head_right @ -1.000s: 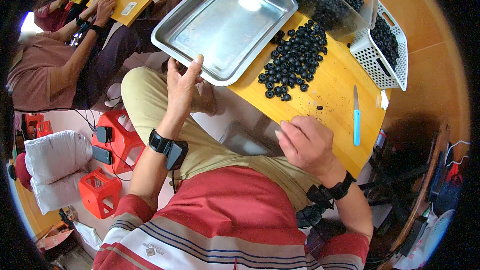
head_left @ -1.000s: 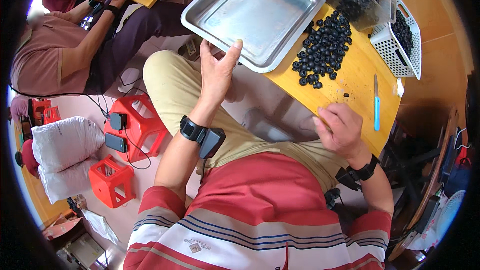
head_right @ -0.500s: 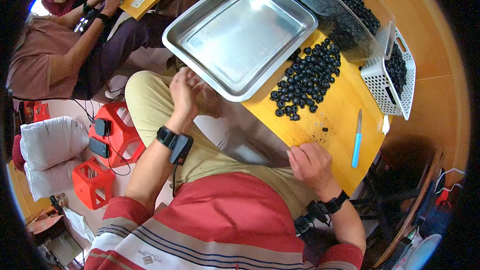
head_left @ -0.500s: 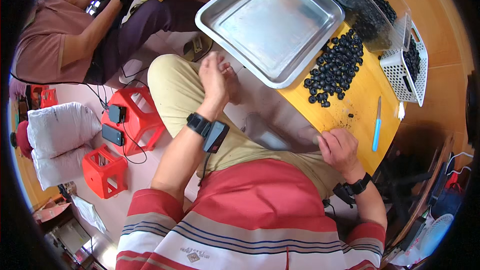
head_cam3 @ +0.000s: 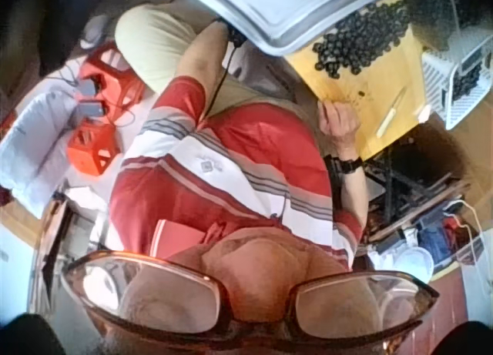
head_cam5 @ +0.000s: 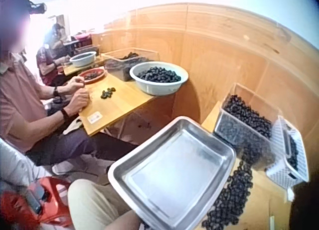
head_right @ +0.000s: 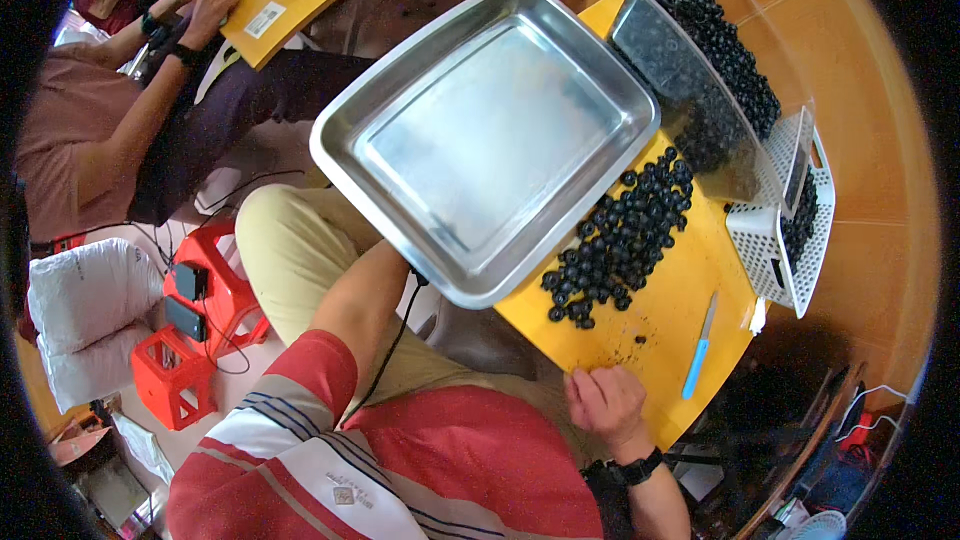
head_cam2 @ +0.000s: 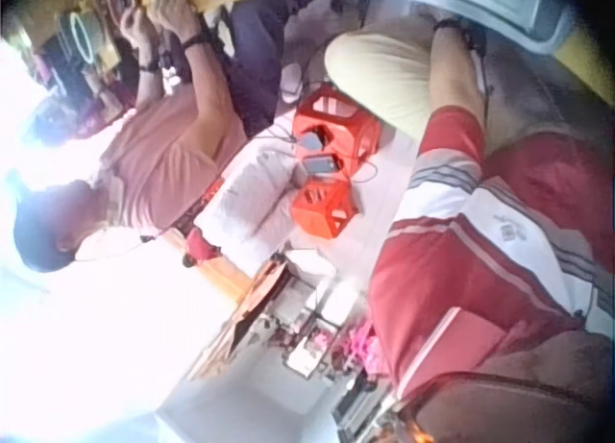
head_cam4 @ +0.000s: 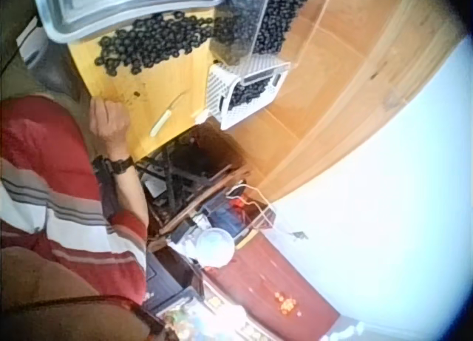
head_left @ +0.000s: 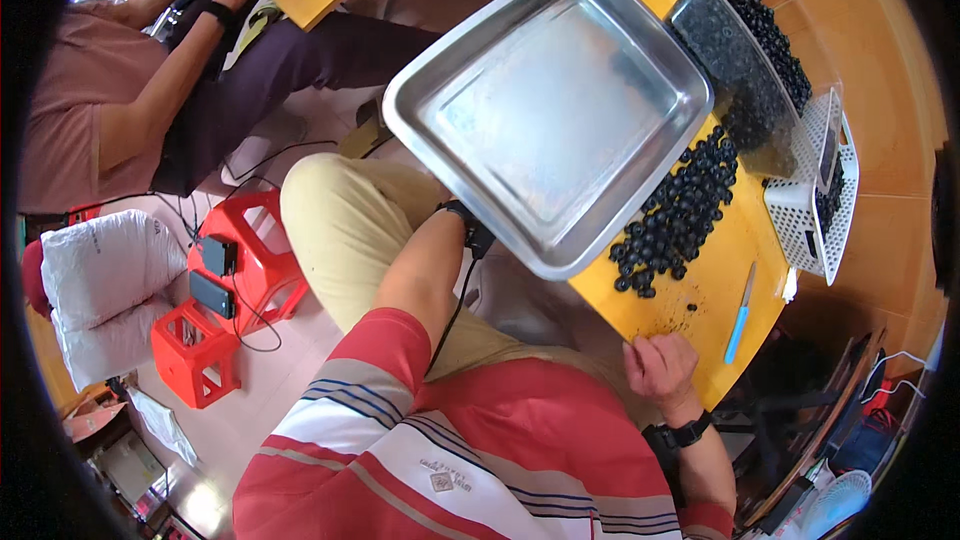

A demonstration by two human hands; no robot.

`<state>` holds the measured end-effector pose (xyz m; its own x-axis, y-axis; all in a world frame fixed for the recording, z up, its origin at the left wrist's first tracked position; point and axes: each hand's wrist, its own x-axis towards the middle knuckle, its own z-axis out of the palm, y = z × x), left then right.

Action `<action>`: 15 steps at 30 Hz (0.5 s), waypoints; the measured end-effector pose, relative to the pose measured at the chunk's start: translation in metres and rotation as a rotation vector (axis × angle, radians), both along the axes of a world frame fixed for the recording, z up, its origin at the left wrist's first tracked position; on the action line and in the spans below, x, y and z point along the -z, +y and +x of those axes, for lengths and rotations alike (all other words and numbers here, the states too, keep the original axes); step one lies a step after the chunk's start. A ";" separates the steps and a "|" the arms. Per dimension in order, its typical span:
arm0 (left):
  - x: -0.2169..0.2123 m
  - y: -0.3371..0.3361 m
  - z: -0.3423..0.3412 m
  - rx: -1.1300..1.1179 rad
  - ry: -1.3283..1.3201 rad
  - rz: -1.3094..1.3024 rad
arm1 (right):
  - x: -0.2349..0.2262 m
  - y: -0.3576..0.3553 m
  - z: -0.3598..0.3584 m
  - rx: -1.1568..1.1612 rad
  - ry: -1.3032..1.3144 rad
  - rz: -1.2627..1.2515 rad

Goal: Manually sorting and inspecting black olives or similar small produce using a small knife.

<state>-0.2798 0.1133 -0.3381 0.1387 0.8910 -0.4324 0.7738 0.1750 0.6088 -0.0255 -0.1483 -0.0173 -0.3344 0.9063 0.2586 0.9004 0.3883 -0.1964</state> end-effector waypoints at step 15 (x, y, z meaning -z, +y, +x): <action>0.043 0.064 0.102 0.118 -0.233 -0.034 | -0.004 0.000 0.004 0.050 -0.066 -0.211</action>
